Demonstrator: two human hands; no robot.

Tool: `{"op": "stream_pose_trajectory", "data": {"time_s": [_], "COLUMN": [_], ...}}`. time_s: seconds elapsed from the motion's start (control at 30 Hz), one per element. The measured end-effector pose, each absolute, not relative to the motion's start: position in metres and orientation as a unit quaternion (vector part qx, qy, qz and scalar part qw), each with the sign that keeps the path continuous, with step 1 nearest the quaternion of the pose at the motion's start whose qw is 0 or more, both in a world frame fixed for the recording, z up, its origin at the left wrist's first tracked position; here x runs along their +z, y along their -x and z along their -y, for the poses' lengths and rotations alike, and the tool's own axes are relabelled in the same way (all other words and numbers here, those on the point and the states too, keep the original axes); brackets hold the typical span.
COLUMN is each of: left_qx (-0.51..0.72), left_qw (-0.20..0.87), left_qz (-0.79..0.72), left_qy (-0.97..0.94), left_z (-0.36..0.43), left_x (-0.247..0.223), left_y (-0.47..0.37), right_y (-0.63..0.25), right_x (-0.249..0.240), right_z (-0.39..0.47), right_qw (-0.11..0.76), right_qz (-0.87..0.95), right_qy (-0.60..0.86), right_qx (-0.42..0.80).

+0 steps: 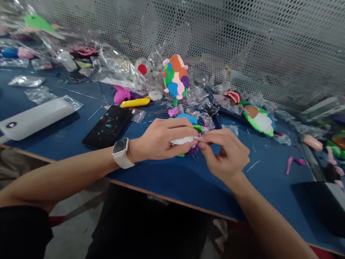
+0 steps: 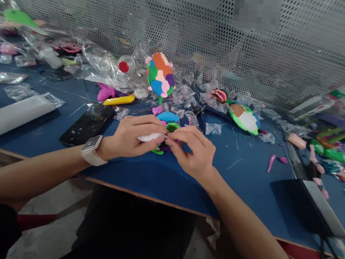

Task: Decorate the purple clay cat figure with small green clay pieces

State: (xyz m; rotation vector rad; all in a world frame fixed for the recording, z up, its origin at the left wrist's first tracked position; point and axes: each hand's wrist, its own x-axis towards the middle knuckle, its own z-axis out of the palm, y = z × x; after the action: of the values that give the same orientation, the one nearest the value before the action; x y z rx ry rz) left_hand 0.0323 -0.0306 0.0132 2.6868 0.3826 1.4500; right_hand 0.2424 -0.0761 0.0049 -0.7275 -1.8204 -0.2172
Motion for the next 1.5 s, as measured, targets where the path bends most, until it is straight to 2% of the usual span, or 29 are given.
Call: {"op": "stream_pose_trajectory", "data": {"time_s": [0.3, 0.6, 1.5], "left_qx": [0.533, 0.516, 0.517], "left_qw": [-0.043, 0.024, 0.015], "left_qz": [-0.151, -0.151, -0.129], "left_qy": [-0.831, -0.843, -0.846], "left_z": [0.0323, 0.0330, 0.0316], "left_x": [0.0165, 0.0170, 0.0185], "left_y": [-0.0354, -0.0329, -0.0338], "right_y": [-0.2445, -0.2448, -0.2456], "right_x": [0.0025, 0.0016, 0.0030], "right_z": [0.0758, 0.0747, 0.0770], "right_qw": [0.536, 0.542, 0.533], "right_qz": [0.770, 0.767, 0.771], "right_qy": [0.321, 0.322, 0.322], "right_qx": [-0.127, -0.120, -0.135]}}
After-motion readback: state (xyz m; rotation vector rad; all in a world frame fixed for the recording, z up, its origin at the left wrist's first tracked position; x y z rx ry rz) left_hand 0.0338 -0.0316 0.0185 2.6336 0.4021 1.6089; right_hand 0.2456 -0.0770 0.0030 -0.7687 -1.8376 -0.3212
